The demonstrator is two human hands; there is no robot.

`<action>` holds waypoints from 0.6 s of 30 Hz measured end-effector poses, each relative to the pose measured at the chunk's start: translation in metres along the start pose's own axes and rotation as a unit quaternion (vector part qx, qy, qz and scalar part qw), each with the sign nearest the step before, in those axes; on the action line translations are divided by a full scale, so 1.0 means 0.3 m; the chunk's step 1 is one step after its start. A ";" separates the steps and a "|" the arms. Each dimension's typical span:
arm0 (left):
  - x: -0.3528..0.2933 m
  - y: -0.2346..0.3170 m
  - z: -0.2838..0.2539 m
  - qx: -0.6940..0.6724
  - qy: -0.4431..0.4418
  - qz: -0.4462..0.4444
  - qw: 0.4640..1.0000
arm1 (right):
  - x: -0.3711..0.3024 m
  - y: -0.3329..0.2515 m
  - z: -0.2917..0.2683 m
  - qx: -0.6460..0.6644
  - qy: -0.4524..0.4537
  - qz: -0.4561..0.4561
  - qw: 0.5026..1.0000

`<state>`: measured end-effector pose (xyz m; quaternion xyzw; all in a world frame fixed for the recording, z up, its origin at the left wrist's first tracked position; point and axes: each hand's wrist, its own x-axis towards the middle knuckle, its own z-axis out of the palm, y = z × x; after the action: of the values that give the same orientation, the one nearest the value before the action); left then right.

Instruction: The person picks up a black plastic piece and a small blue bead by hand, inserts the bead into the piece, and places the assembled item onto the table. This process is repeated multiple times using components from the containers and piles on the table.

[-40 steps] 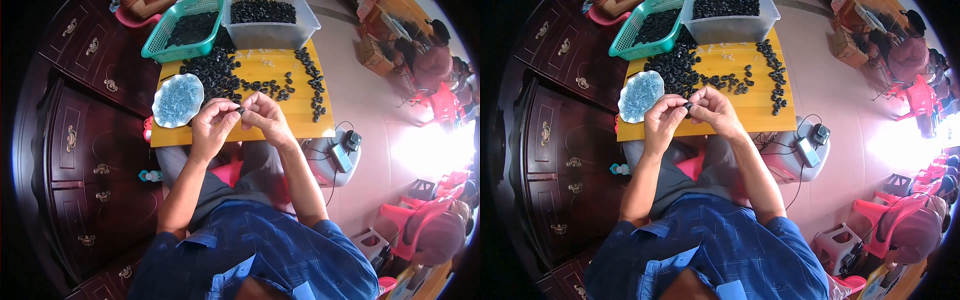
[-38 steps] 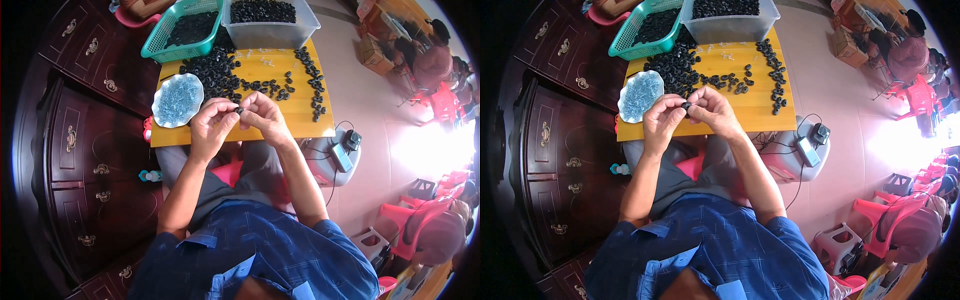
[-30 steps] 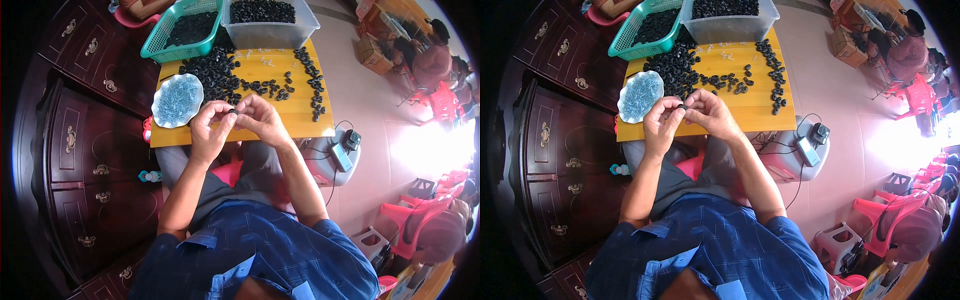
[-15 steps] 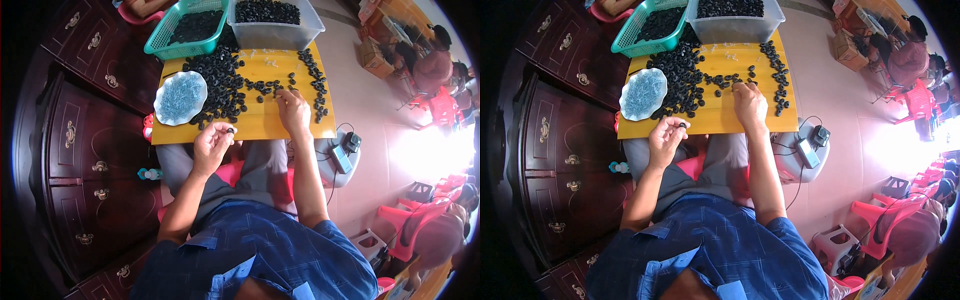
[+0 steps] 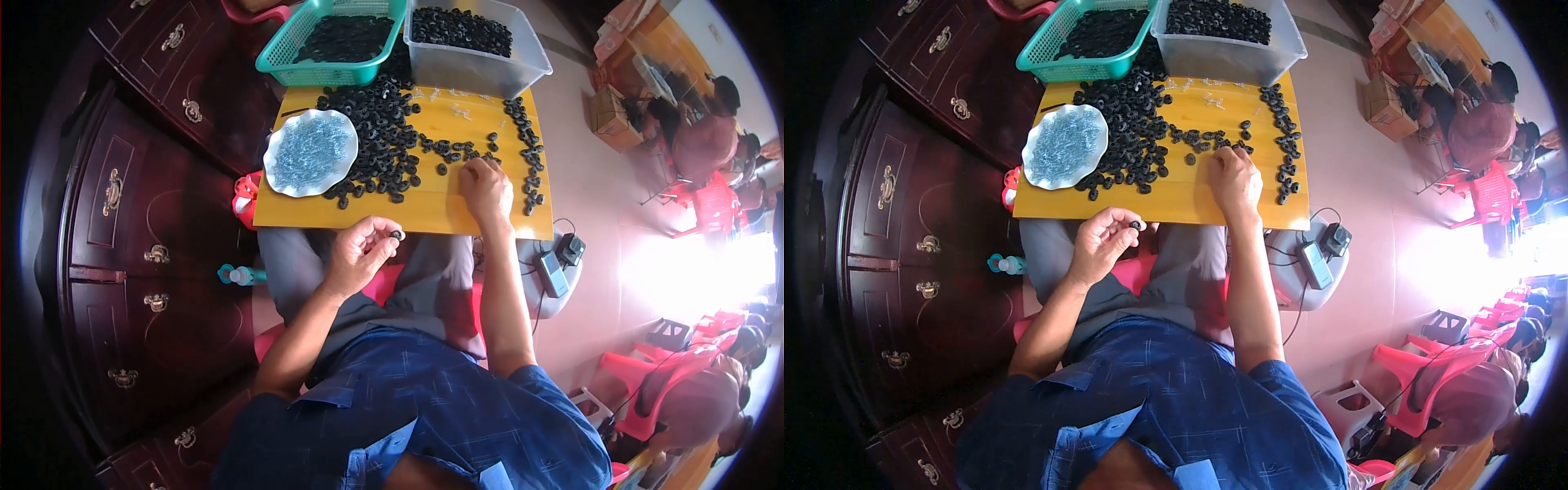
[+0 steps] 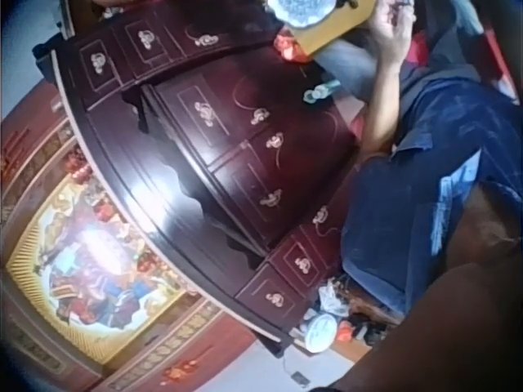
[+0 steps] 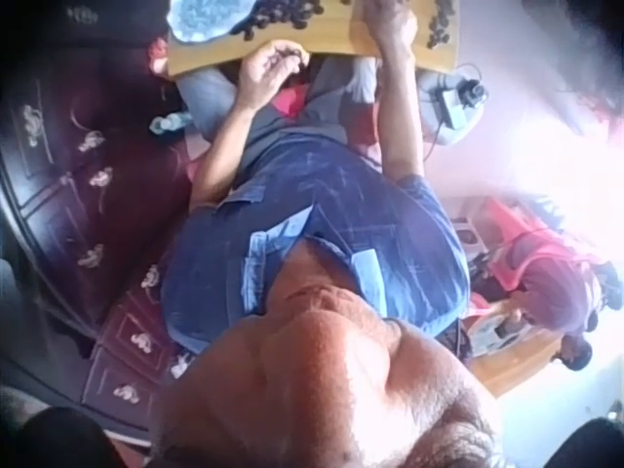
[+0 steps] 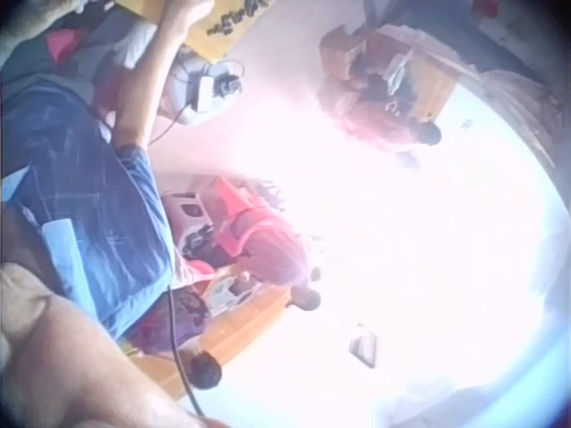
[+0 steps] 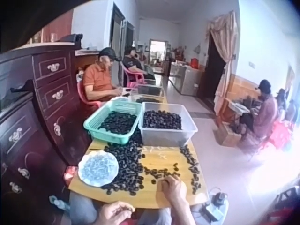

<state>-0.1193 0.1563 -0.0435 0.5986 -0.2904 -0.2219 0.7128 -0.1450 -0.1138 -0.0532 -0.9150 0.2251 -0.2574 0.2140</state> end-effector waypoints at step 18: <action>-0.006 -0.017 -0.026 -0.014 -0.002 -0.031 0.999 | -0.020 0.021 -0.047 -0.019 -0.059 0.064 0.996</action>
<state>-0.1152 0.1621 -0.0498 0.5972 -0.2696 -0.2489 0.7132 -0.1596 -0.1195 -0.0476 -0.9160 0.2753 -0.1847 0.2259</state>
